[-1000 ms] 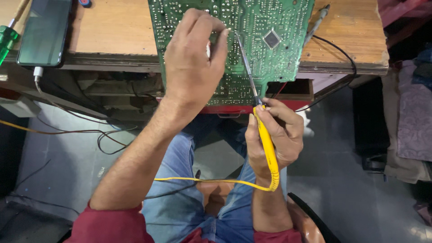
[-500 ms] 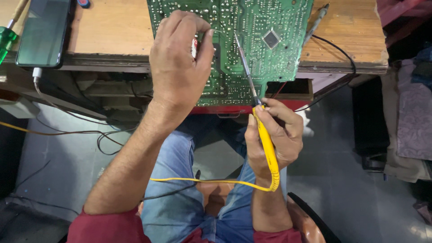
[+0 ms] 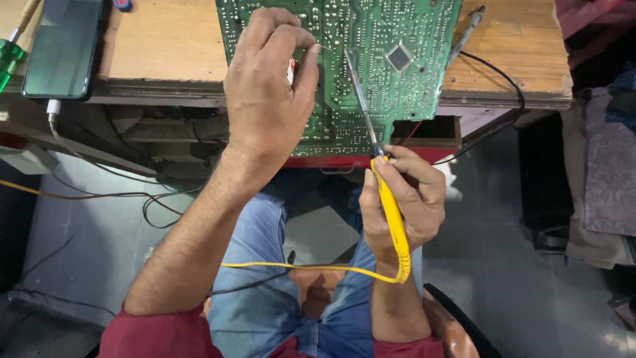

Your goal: The person holds a green circuit board against the workbench and uses a soldering iron in one hand with solder wire in the other to solder joints on the board. They reposition the board and continue soldering different points, briefly pausing to reach for the solder wire before resuming.

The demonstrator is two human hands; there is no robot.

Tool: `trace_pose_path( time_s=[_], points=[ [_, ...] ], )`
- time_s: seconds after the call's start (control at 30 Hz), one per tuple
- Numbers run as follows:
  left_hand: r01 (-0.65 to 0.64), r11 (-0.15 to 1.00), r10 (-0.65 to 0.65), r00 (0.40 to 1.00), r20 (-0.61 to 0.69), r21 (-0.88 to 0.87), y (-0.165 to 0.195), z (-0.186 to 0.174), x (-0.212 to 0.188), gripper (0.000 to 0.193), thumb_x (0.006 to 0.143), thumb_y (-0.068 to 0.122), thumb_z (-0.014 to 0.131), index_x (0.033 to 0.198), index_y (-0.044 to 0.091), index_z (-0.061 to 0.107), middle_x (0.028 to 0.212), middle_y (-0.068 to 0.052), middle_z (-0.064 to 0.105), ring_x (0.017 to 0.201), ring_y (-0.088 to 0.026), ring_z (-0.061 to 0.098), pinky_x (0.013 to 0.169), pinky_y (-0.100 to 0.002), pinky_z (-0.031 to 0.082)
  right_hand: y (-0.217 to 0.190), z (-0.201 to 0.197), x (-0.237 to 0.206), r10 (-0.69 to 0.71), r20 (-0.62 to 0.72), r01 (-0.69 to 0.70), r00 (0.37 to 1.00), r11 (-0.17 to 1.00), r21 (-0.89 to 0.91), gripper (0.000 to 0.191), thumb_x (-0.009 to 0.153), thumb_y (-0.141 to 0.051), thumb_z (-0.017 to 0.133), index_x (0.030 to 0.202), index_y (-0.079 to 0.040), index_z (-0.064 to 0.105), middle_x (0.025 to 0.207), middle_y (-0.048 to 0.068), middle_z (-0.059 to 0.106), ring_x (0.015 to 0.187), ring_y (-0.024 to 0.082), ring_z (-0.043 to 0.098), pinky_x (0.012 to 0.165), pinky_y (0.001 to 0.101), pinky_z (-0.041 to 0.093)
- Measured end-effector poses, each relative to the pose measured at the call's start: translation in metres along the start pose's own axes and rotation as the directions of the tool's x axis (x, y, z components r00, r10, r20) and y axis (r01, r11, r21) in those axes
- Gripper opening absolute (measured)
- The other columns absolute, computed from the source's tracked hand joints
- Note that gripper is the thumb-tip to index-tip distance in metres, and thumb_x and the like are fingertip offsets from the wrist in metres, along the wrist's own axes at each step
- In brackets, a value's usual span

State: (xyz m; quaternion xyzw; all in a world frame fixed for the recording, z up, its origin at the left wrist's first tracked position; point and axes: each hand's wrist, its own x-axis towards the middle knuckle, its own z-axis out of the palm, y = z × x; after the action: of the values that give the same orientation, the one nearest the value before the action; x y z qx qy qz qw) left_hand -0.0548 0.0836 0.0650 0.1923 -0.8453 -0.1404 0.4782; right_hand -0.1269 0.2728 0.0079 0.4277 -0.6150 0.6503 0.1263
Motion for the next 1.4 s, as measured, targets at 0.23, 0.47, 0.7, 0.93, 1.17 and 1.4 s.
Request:
trace_pose_path(
  time_s=[0.23, 0.47, 0.7, 0.93, 1.17, 1.4],
  points=[
    [0.01, 1.0, -0.01, 1.0, -0.004, -0.012, 0.0, 0.0, 0.002, 0.011, 0.104, 0.001, 0.074, 0.105, 0.003, 0.063, 0.12, -0.009, 0.06, 0.107, -0.028, 0.065, 0.09, -0.038, 0.053, -0.006, -0.003, 0.0, 0.018, 0.002, -0.018, 1.0, 1.0, 0.0, 0.028, 0.091, 0.013, 0.079, 0.114, -0.003, 0.074, 0.117, 0.01, 0.06, 0.11, 0.026, 0.071, 0.09, 0.0278, 0.061],
    [0.035, 0.999, -0.037, 0.999, -0.031, -0.04, 0.003, 0.004, 0.002, 0.013, 0.102, 0.002, 0.075, 0.11, 0.004, 0.064, 0.12, -0.009, 0.06, 0.108, -0.029, 0.065, 0.091, -0.04, 0.053, -0.011, -0.005, 0.004, -0.061, 0.029, 0.061, 0.998, 0.998, -0.02, 0.027, 0.091, 0.012, 0.08, 0.112, -0.004, 0.075, 0.115, 0.008, 0.057, 0.109, 0.026, 0.068, 0.093, 0.0306, 0.059],
    [0.063, 0.995, -0.067, 0.996, -0.052, -0.074, 0.003, 0.008, 0.0, 0.013, 0.102, 0.003, 0.074, 0.109, 0.004, 0.064, 0.12, -0.008, 0.059, 0.108, -0.029, 0.065, 0.09, -0.041, 0.054, -0.014, -0.004, 0.009, -0.178, 0.044, 0.182, 0.983, 0.979, -0.095, 0.023, 0.093, 0.01, 0.083, 0.11, -0.005, 0.076, 0.113, 0.007, 0.055, 0.107, 0.029, 0.068, 0.093, 0.0313, 0.06],
    [0.085, 0.994, -0.09, 0.994, -0.069, -0.068, 0.003, 0.013, -0.001, 0.012, 0.101, 0.005, 0.075, 0.106, 0.005, 0.063, 0.117, -0.007, 0.057, 0.109, -0.03, 0.064, 0.089, -0.043, 0.052, -0.014, -0.027, 0.008, -0.101, 0.032, 0.104, 0.994, 0.99, -0.09, 0.028, 0.104, -0.005, 0.081, 0.127, 0.005, 0.068, 0.118, 0.015, 0.061, 0.11, 0.032, 0.072, 0.095, 0.0336, 0.064],
    [0.089, 0.992, -0.097, 0.991, -0.09, -0.09, 0.002, 0.016, 0.0, 0.013, 0.099, 0.006, 0.075, 0.104, 0.005, 0.063, 0.117, -0.006, 0.057, 0.108, -0.029, 0.063, 0.088, -0.042, 0.053, 0.016, -0.037, 0.002, 0.085, -0.193, -0.03, 0.978, 0.962, 0.272, 0.044, 0.108, -0.029, 0.074, 0.129, 0.009, 0.065, 0.108, 0.017, 0.066, 0.093, 0.032, 0.073, 0.083, 0.039, 0.066],
    [0.104, 0.991, -0.112, 0.99, -0.085, -0.088, 0.002, 0.019, -0.001, 0.013, 0.099, 0.007, 0.075, 0.103, 0.006, 0.063, 0.117, -0.006, 0.057, 0.108, -0.028, 0.064, 0.086, -0.042, 0.053, 0.004, -0.034, -0.004, 0.038, -0.053, -0.037, 0.998, 0.999, 0.024, 0.025, 0.107, -0.009, 0.073, 0.127, 0.005, 0.065, 0.124, 0.017, 0.062, 0.096, 0.028, 0.075, 0.085, 0.0364, 0.066]
  ],
)
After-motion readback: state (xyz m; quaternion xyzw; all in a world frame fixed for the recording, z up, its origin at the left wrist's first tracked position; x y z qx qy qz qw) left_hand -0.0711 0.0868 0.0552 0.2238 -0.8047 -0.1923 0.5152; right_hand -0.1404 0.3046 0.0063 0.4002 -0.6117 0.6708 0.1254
